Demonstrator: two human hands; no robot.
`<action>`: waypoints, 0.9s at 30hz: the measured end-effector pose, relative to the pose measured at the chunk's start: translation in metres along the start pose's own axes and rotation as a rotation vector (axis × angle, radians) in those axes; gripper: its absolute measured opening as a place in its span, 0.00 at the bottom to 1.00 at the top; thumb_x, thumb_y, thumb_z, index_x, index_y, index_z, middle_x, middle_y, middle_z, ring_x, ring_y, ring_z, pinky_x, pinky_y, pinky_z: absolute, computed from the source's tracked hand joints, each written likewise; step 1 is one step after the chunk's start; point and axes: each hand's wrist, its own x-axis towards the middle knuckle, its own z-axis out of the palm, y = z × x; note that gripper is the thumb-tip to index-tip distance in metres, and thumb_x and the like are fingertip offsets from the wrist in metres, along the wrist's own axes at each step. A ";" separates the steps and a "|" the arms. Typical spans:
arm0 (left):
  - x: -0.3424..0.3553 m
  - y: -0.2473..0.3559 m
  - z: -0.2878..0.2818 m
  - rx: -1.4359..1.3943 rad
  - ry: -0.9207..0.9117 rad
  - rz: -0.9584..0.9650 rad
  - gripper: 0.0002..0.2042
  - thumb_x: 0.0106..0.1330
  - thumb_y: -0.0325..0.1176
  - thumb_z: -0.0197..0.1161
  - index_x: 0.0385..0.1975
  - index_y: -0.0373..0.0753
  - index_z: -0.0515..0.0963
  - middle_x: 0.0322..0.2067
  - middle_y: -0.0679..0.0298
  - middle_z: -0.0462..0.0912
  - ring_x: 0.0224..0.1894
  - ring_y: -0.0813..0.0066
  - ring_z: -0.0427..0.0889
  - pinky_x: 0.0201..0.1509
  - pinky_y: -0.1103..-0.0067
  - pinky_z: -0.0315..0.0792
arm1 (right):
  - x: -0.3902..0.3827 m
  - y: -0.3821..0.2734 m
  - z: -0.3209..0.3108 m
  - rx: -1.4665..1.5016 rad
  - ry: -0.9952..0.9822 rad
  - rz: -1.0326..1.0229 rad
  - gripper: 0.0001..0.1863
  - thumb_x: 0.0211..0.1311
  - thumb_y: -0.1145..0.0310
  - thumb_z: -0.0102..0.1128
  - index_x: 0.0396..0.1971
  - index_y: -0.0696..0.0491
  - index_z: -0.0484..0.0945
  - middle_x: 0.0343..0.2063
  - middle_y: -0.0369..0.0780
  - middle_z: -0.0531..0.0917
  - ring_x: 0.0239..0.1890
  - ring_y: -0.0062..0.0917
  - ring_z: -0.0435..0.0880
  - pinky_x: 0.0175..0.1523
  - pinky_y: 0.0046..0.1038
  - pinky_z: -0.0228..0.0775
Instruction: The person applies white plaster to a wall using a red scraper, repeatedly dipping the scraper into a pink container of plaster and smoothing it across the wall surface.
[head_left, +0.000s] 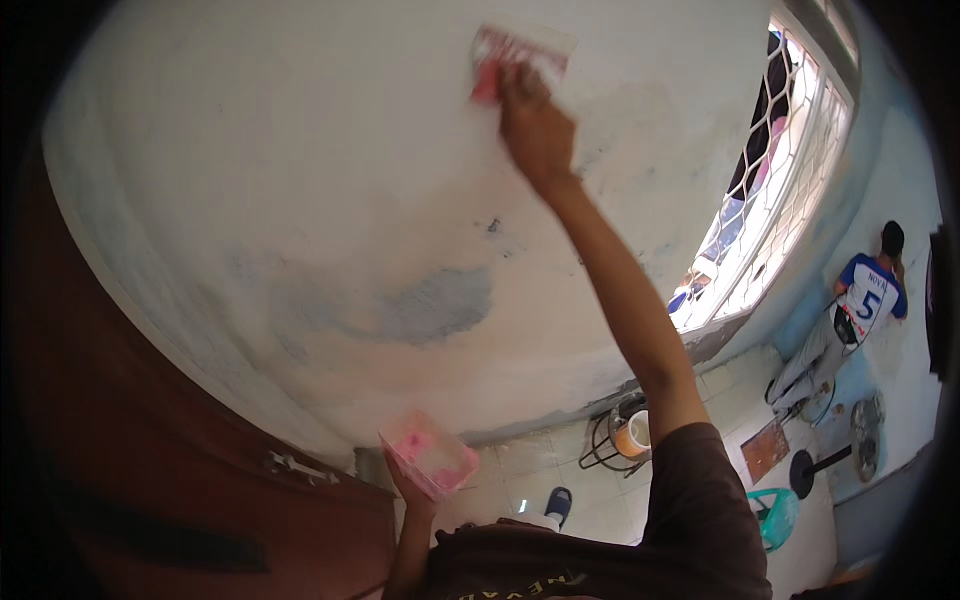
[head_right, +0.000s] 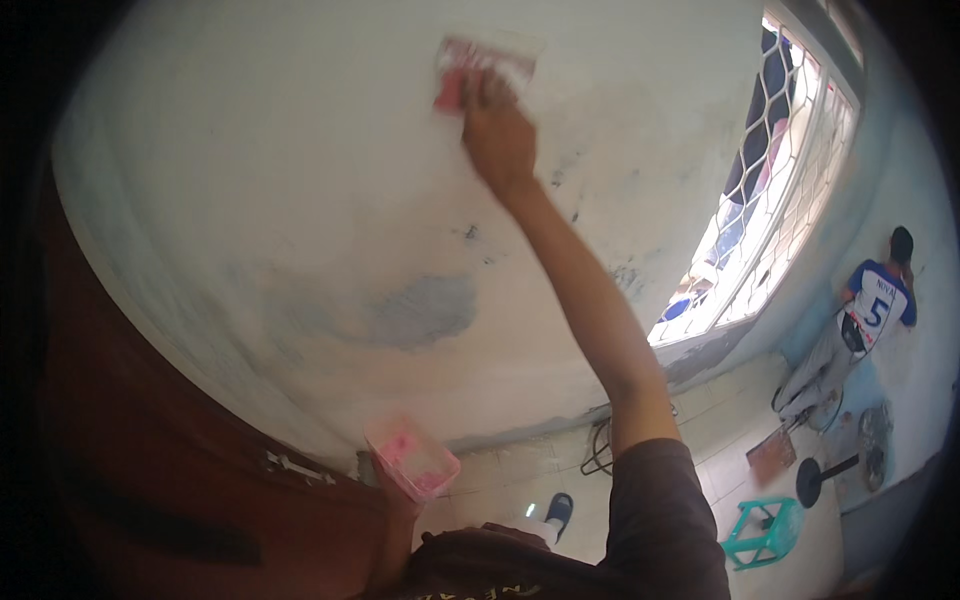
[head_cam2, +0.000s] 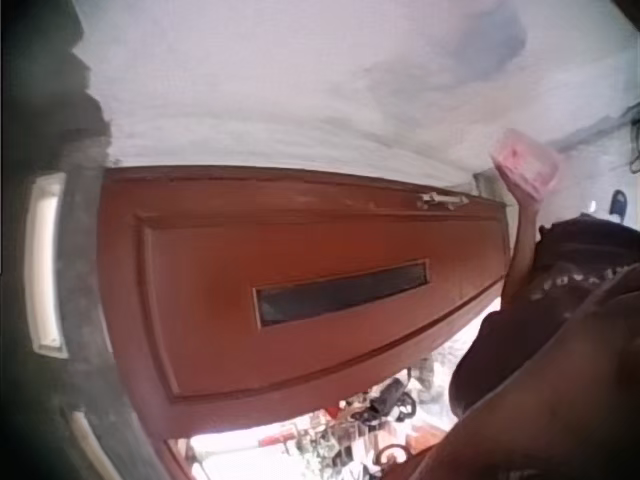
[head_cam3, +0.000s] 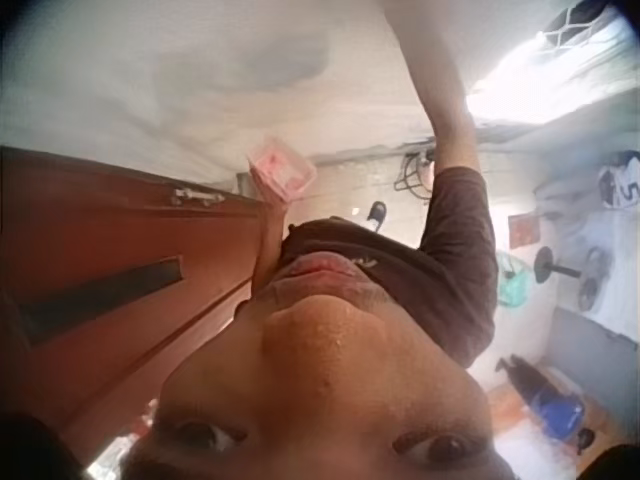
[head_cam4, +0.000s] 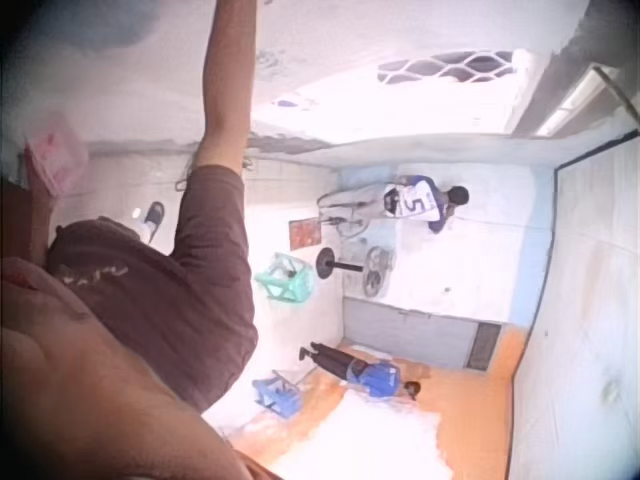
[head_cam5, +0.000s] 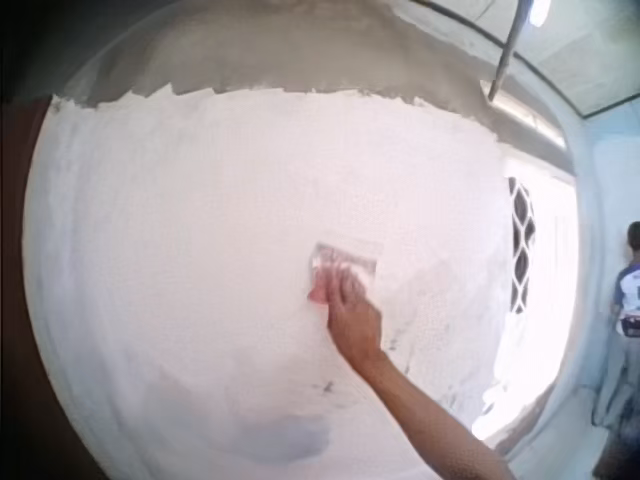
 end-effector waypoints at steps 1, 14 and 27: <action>-0.002 -0.005 -0.003 0.094 -0.053 0.080 0.35 0.75 0.68 0.39 0.74 0.52 0.60 0.68 0.66 0.66 0.71 0.63 0.65 0.74 0.58 0.60 | -0.002 0.005 -0.002 -0.028 -0.001 0.004 0.23 0.67 0.72 0.58 0.63 0.54 0.75 0.59 0.50 0.81 0.47 0.41 0.89 0.41 0.33 0.85; 0.021 0.078 -0.073 -0.066 -0.020 -0.114 0.33 0.76 0.67 0.42 0.71 0.51 0.63 0.66 0.67 0.68 0.69 0.61 0.66 0.73 0.57 0.62 | 0.081 0.038 -0.073 0.177 0.114 0.588 0.17 0.77 0.62 0.50 0.54 0.54 0.81 0.46 0.48 0.88 0.40 0.43 0.89 0.44 0.40 0.81; 0.026 0.052 -0.077 -0.313 -0.068 -0.421 0.36 0.74 0.69 0.43 0.71 0.49 0.63 0.66 0.64 0.69 0.67 0.57 0.70 0.71 0.56 0.67 | 0.014 -0.094 -0.064 0.423 0.034 0.150 0.24 0.66 0.78 0.56 0.61 0.44 0.79 0.48 0.37 0.89 0.41 0.33 0.90 0.41 0.29 0.84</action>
